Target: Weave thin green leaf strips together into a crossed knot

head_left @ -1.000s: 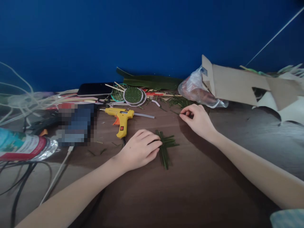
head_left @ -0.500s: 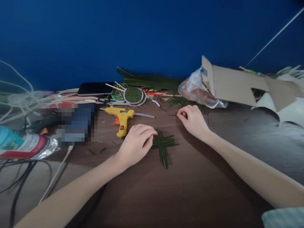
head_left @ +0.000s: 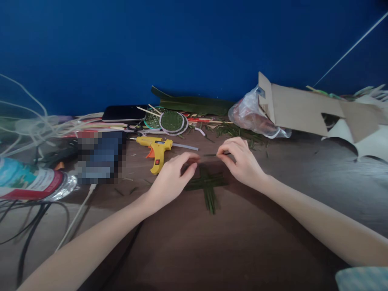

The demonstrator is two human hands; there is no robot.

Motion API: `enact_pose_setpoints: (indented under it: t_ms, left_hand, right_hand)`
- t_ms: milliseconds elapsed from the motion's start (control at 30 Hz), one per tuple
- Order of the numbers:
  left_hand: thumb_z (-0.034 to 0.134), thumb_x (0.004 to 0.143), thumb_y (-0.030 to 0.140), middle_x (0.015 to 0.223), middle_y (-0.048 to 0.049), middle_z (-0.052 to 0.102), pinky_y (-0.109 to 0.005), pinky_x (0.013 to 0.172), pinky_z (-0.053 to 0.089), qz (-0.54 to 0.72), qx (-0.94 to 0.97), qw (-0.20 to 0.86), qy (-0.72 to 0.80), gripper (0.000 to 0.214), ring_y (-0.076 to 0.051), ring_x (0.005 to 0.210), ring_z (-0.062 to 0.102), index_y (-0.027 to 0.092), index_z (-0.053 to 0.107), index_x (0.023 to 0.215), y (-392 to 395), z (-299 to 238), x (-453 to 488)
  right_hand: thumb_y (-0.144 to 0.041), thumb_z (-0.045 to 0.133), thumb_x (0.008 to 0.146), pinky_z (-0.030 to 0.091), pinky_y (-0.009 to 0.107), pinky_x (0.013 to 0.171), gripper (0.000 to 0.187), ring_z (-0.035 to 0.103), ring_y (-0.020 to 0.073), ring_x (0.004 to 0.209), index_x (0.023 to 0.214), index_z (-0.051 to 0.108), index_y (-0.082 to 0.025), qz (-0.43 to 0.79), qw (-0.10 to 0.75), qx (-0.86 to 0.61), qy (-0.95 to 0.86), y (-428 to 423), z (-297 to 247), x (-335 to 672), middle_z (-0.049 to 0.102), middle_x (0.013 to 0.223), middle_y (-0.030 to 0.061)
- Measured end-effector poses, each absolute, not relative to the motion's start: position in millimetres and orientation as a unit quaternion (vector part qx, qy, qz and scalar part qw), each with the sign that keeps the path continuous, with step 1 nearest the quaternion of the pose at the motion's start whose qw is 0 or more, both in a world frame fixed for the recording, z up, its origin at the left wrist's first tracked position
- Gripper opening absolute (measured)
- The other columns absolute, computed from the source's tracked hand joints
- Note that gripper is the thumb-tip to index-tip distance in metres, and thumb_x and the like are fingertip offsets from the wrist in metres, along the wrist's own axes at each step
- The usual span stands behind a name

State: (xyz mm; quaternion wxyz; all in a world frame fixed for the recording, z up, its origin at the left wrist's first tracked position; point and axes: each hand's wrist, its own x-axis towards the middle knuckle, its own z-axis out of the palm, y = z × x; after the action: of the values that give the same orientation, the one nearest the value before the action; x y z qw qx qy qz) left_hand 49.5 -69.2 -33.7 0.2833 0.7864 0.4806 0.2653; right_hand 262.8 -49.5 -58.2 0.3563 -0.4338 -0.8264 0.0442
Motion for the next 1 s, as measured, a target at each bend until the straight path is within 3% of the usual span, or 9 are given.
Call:
enact_pose_setpoints:
  t_ms: [167, 300, 567, 733, 867, 1000]
  left_hand:
    - [0.048, 0.087, 0.028, 0.102, -0.0008, 0.066, -0.029, 0.083, 0.048, 0.272, 0.765, 0.341, 0.475, 0.022, -0.016, 0.091, 0.062, 0.021, 0.054, 0.107, -68.8, -34.3, 52.2]
    - [0.049, 0.086, 0.024, 0.081, 0.0033, 0.067, -0.024, 0.074, 0.047, 0.236, 0.788, 0.337, 0.459, 0.012, -0.013, 0.076, 0.062, 0.020, 0.059, 0.084, -68.2, -32.6, 52.1]
    - [0.045, 0.085, 0.020, 0.066, 0.0037, 0.062, -0.025, 0.067, 0.041, 0.165, 0.810, 0.275, 0.491, 0.018, -0.014, 0.068, 0.058, 0.019, 0.054, 0.070, -56.6, -19.9, 40.3]
    - [0.044, 0.085, 0.019, 0.066, 0.0048, 0.061, -0.023, 0.062, 0.038, 0.164, 0.791, 0.289, 0.514, 0.017, -0.012, 0.065, 0.056, 0.019, 0.054, 0.071, -52.5, -19.1, 34.3]
    - [0.043, 0.085, 0.019, 0.066, 0.0047, 0.061, -0.024, 0.063, 0.038, 0.156, 0.794, 0.292, 0.510, 0.017, -0.013, 0.065, 0.056, 0.019, 0.054, 0.071, -53.9, -21.3, 36.4]
    - [0.044, 0.084, 0.019, 0.065, 0.0041, 0.060, -0.024, 0.063, 0.038, 0.159, 0.801, 0.276, 0.507, 0.018, -0.013, 0.065, 0.055, 0.019, 0.053, 0.069, -55.9, -22.0, 39.1]
  right_hand:
    - [-0.017, 0.049, 0.087, 0.035, 0.032, 0.076, 0.009, 0.053, 0.0165, 0.085, 0.080, 0.053, -0.020, 0.051, 0.357, -0.343, -0.867, -58.9, -54.7, 257.1, 0.063, 0.078, 0.0014]
    - [-0.018, 0.051, 0.087, 0.036, 0.032, 0.076, 0.007, 0.054, 0.0160, 0.084, 0.083, 0.057, -0.020, 0.065, 0.365, -0.311, -0.875, -61.9, -53.1, 254.3, 0.066, 0.078, 0.0009]
    - [-0.020, 0.058, 0.081, 0.041, 0.033, 0.073, 0.007, 0.056, 0.0168, 0.074, 0.087, 0.062, -0.021, 0.134, 0.410, -0.424, -0.796, -48.8, -63.9, 268.5, 0.064, 0.071, 0.0006]
    - [-0.022, 0.049, 0.085, 0.042, 0.033, 0.068, 0.013, 0.056, 0.0164, 0.067, 0.090, 0.061, -0.021, 0.178, 0.441, -0.503, -0.721, -44.1, -63.3, 275.9, 0.059, 0.063, -0.0007]
    - [-0.026, 0.051, 0.085, 0.042, 0.034, 0.077, 0.012, 0.055, 0.0179, 0.083, 0.088, 0.062, -0.021, 0.181, 0.393, -0.416, -0.800, -48.6, -57.9, 271.2, 0.066, 0.080, 0.0030]
    - [-0.027, 0.054, 0.084, 0.041, 0.033, 0.073, 0.012, 0.054, 0.0162, 0.075, 0.084, 0.063, -0.019, 0.191, 0.341, -0.362, -0.847, -54.2, -55.6, 265.2, 0.067, 0.079, 0.0031]
